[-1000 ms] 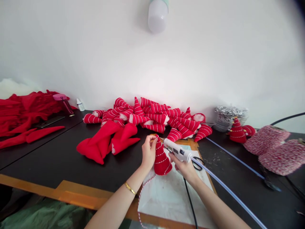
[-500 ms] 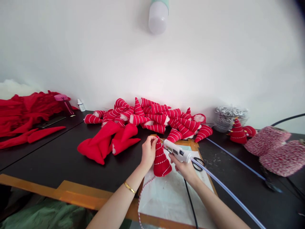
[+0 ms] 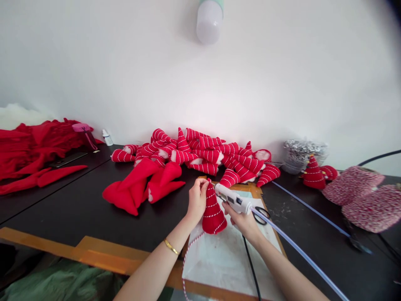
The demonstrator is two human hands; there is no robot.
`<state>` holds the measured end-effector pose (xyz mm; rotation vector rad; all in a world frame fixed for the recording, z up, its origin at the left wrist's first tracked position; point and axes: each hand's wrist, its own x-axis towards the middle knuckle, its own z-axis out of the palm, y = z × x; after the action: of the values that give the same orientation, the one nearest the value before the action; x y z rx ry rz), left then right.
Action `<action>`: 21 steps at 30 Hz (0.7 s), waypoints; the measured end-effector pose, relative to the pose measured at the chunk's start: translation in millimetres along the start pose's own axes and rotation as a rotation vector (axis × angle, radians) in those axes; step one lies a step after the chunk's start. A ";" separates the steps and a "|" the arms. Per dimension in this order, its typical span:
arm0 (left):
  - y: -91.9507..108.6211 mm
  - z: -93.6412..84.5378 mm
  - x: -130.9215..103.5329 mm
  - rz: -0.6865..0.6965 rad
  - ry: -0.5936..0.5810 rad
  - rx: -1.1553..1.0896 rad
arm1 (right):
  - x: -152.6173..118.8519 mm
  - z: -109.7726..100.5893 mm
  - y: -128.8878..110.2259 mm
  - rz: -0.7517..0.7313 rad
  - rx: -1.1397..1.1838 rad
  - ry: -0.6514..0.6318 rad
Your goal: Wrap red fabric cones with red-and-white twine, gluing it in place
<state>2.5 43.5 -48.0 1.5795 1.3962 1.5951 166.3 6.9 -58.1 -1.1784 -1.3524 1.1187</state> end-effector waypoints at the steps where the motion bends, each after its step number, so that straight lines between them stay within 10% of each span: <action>1: 0.5 0.1 -0.3 0.002 -0.001 -0.001 | 0.0 0.1 -0.4 -0.001 -0.002 0.001; 21: -1.0 1.5 -1.2 -0.006 0.002 -0.020 | 1.8 0.6 6.3 0.059 -0.030 0.058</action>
<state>3.8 43.3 -49.7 1.5612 1.3801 1.6026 166.2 9.3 -64.3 -1.2704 -1.3011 1.1008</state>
